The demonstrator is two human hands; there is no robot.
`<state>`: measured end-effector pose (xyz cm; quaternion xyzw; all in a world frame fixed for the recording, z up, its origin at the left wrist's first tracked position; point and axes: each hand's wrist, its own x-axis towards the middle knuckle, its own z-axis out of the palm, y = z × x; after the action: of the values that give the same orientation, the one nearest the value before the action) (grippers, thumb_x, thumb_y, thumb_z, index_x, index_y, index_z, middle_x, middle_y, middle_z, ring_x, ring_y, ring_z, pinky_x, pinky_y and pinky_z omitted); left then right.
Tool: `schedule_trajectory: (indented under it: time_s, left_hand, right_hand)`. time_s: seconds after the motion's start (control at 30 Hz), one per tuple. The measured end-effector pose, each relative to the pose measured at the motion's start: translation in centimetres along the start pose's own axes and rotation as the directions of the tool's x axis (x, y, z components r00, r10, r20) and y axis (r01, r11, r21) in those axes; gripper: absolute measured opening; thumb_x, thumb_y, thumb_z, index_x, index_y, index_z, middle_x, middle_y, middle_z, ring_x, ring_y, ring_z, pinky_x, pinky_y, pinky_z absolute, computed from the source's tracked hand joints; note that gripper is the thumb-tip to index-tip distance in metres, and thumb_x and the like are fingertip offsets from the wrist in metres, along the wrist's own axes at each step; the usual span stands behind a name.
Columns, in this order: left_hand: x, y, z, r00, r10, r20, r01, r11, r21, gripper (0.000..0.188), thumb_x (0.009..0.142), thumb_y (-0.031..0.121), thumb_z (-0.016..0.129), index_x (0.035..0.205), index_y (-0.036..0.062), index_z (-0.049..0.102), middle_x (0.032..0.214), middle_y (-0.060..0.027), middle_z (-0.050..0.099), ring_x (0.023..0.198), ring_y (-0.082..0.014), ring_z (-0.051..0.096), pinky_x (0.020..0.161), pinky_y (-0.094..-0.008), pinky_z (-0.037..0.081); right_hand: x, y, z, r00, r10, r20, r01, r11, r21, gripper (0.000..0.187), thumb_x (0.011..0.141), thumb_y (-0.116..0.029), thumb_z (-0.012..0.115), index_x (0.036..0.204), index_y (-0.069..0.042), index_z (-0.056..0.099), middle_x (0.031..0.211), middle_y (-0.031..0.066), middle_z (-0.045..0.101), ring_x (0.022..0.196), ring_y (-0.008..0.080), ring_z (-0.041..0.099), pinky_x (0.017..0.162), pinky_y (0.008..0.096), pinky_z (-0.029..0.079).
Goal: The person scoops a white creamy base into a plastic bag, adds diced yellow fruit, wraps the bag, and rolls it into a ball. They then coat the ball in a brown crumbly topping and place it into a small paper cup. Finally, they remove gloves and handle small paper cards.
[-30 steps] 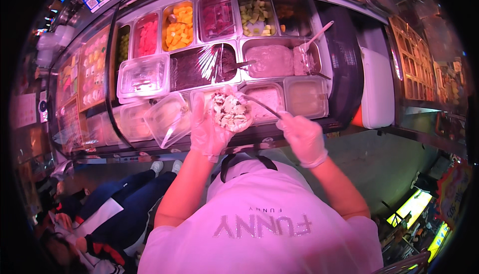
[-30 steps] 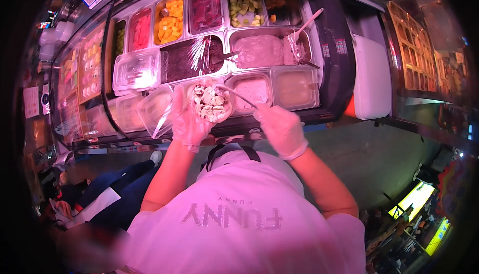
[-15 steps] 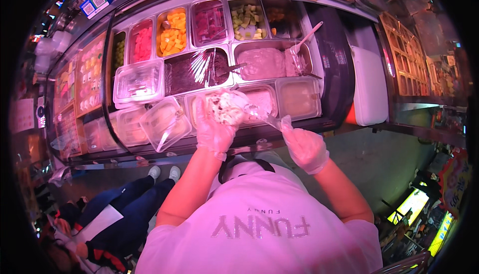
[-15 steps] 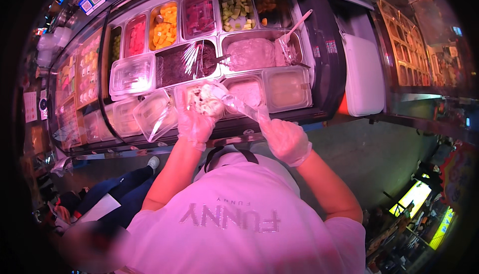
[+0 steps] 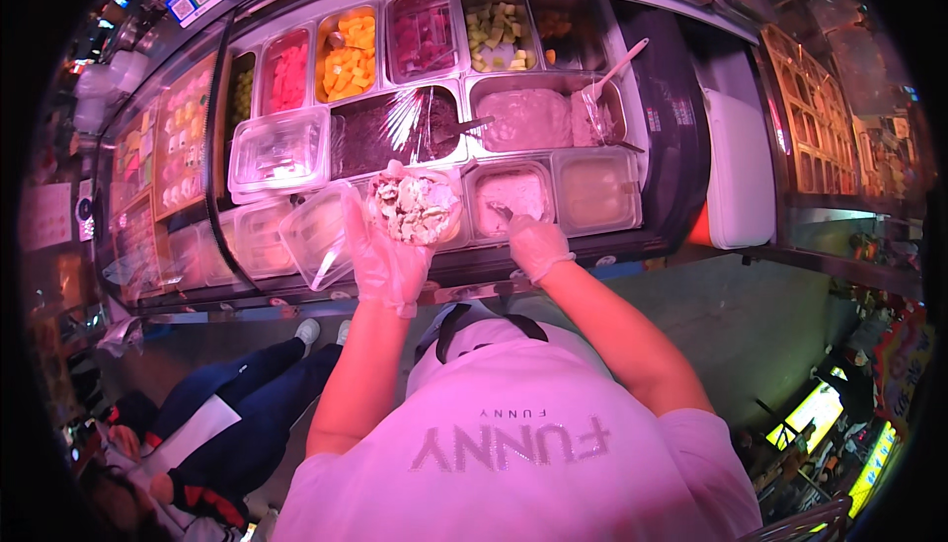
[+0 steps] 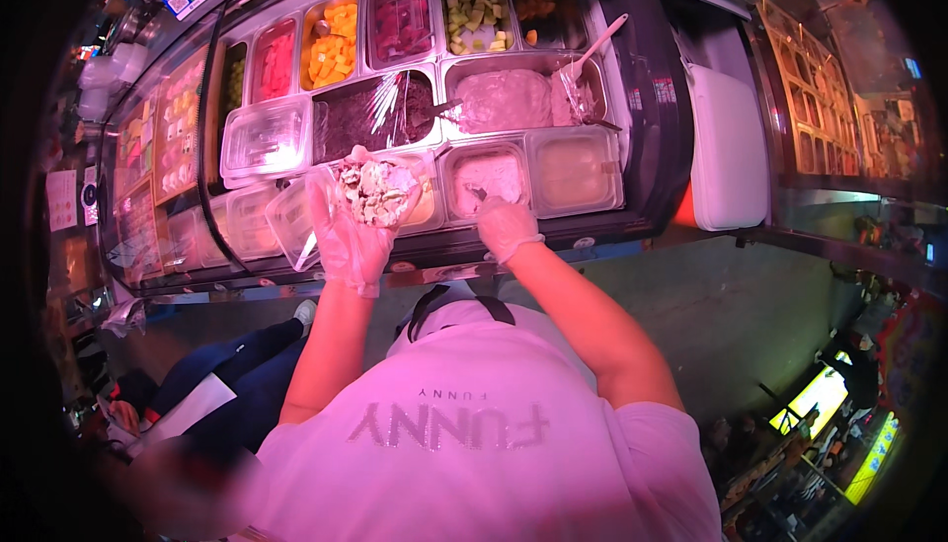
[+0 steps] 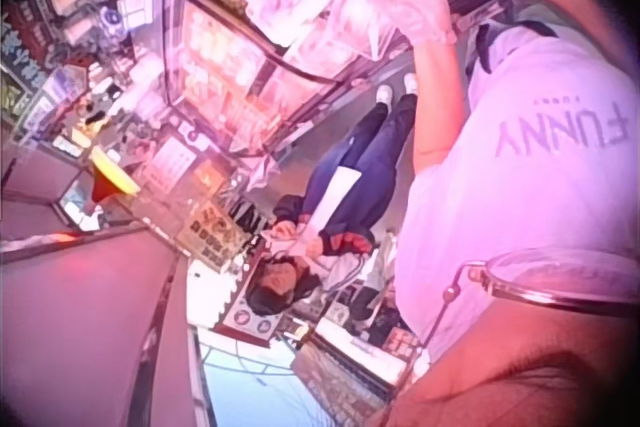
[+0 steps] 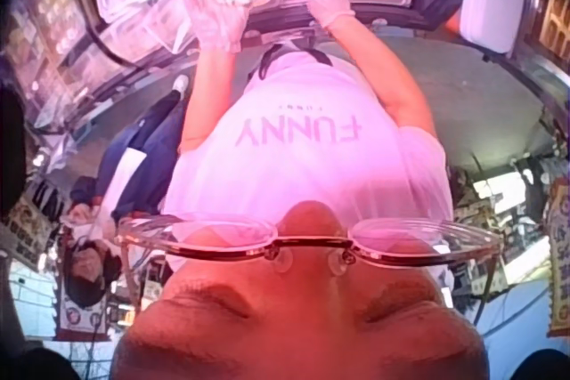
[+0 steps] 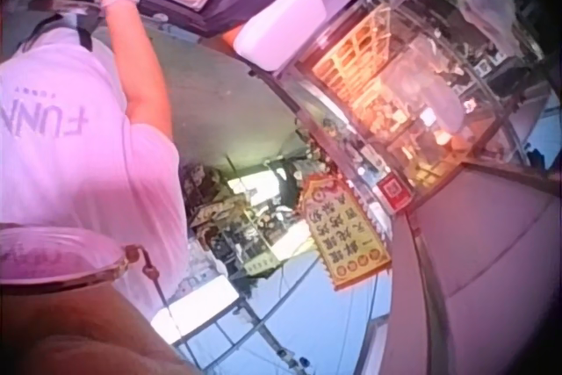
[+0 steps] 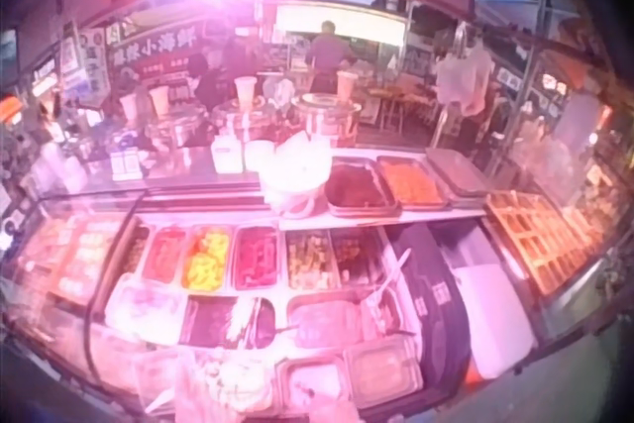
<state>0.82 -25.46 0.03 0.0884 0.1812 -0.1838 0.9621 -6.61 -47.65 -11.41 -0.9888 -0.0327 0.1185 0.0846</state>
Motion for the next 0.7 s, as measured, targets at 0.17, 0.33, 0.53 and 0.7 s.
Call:
schedule_trajectory:
  time_s: [0.17,0.33,0.53,0.7]
  left_hand:
    - [-1.7,0.0,-0.6,1.000,0.011,-0.022,-0.010,0.998,0.064,0.066,0.096,0.057,0.058,0.143,0.0120,0.048,0.145,-0.0084,0.053,0.137,-0.0365,0.048,0.109,-0.0703,0.037]
    - [-2.1,0.2,-1.0,1.000,0.010,-0.022,-0.008,0.993,0.114,0.070,0.093,0.055,0.063,0.145,0.0125,0.047,0.146,-0.0091,0.052,0.137,-0.0371,0.047,0.111,-0.0699,0.035]
    - [-2.0,-0.3,-1.3,0.999,-0.004,-0.043,0.011,0.986,0.168,0.072,0.092,0.059,0.062,0.144,0.0107,0.048,0.145,-0.0119,0.053,0.134,-0.0377,0.051,0.108,-0.0665,0.042]
    - [-1.9,-1.0,-0.7,0.998,0.014,-0.055,-0.004,0.984,0.176,0.071,0.092,0.059,0.062,0.142,0.0102,0.049,0.142,-0.0113,0.055,0.132,-0.0360,0.053,0.106,-0.0661,0.043]
  right_hand:
    - [0.6,-0.3,-2.8,0.957,-0.058,0.285,0.047,0.998,0.046,0.022,0.084,-0.014,0.057,0.089,-0.003,0.075,0.091,0.0239,0.072,0.079,0.0374,0.073,0.069,0.0478,0.059]
    - [2.1,1.0,-4.0,0.974,0.003,0.227,-0.018,0.998,0.065,0.023,0.085,-0.014,0.056,0.089,-0.003,0.077,0.090,0.0258,0.072,0.081,0.0397,0.073,0.073,0.0486,0.059]
    - [1.9,1.3,-3.7,0.951,-0.025,0.309,0.010,0.999,0.049,0.025,0.086,-0.011,0.055,0.093,-0.004,0.077,0.090,0.0247,0.072,0.086,0.0393,0.073,0.077,0.0481,0.059]
    - [2.0,0.1,-4.0,0.931,-0.033,0.364,0.023,0.999,0.031,0.026,0.086,-0.011,0.054,0.097,-0.003,0.077,0.100,0.0226,0.073,0.094,0.0377,0.072,0.082,0.0470,0.058]
